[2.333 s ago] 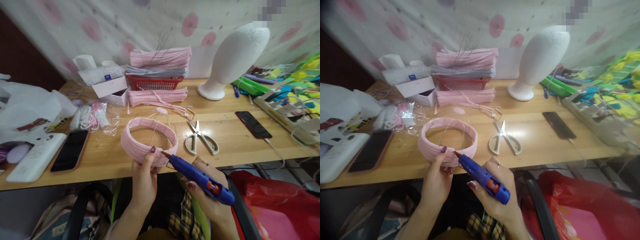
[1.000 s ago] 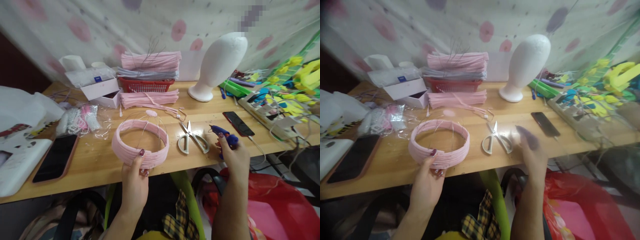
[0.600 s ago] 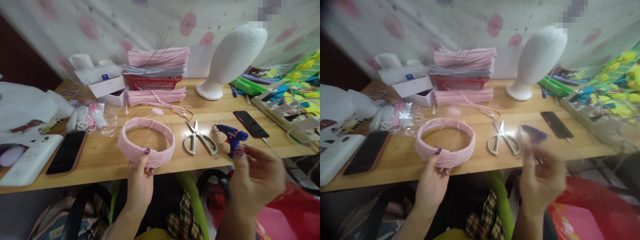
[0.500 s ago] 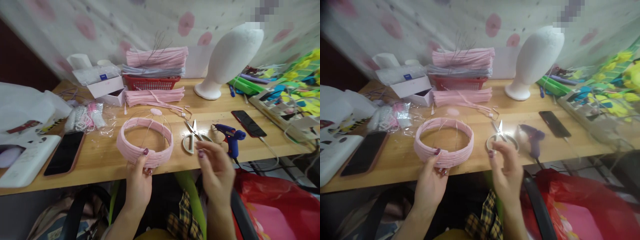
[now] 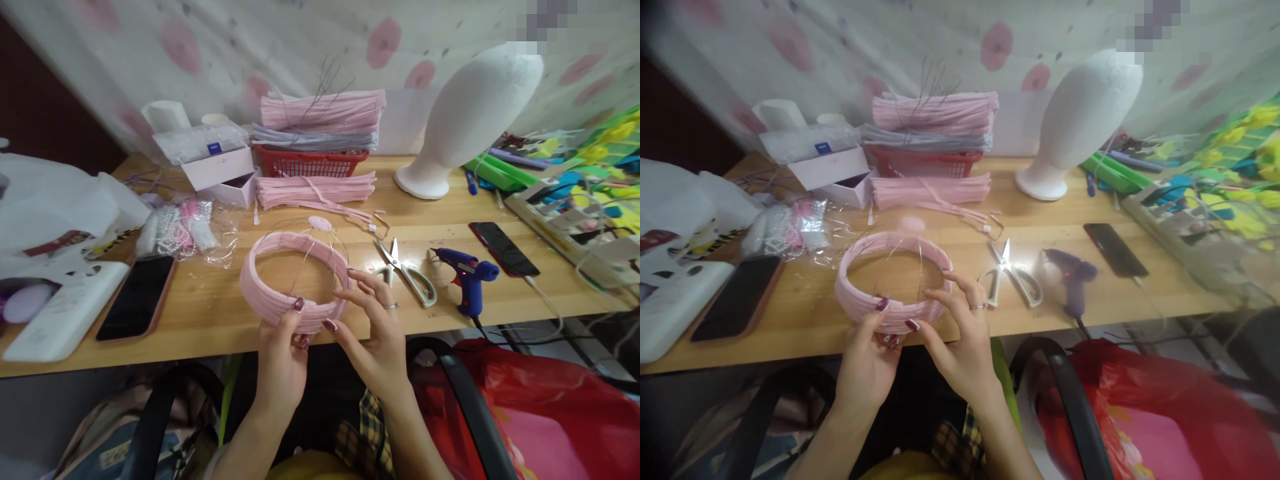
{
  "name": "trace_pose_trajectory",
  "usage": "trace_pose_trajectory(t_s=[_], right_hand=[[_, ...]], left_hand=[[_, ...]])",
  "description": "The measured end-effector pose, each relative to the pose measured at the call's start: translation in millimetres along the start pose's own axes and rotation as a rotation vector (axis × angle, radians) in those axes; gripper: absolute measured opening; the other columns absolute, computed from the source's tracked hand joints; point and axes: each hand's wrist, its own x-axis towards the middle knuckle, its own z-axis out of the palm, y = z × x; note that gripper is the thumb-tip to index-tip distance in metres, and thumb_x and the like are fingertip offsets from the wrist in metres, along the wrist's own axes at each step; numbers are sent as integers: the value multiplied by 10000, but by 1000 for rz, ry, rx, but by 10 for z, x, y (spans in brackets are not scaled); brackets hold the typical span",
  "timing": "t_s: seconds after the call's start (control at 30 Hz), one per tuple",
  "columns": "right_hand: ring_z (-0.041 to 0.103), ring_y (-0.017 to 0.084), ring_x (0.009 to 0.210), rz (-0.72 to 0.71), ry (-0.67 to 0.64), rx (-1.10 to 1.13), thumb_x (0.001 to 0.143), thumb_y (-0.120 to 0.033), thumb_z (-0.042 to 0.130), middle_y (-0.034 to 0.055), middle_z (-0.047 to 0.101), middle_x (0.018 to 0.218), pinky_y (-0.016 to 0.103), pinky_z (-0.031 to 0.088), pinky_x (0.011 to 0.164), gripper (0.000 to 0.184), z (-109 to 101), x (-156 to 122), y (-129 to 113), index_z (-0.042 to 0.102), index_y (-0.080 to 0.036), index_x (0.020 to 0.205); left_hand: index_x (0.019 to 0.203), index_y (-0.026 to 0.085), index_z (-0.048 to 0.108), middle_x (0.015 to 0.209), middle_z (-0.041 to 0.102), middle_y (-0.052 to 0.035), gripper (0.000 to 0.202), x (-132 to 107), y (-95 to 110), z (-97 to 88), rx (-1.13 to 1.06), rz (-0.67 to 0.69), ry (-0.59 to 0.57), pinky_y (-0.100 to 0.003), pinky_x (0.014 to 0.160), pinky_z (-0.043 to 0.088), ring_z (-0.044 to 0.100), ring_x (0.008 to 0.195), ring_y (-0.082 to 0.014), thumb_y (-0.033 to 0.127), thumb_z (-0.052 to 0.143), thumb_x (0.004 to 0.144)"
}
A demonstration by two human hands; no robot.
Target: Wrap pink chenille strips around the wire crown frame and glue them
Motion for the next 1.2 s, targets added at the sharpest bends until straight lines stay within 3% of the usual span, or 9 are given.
trace_pose_trajectory(t_s=[0.47, 1.2], right_hand=[[531, 263, 1295, 119, 23, 167, 937, -253, 663, 66, 571, 1276, 466, 438, 1088, 152, 117, -45, 16, 668, -305, 1080], [535, 268, 1287, 142, 28, 212, 955, -275, 646, 66, 580, 1246, 475, 442, 1068, 90, 114, -31, 4, 672, -302, 1038]], left_hand=[[717, 184, 695, 675, 638, 51, 269, 2, 3, -62, 37, 1, 7, -137, 457, 390, 524, 557, -61, 239, 895, 545], [702, 196, 705, 638, 648, 57, 287, 6, 15, -41, 4, -13, 22, -141, 454, 393, 544, 549, -73, 181, 905, 496]])
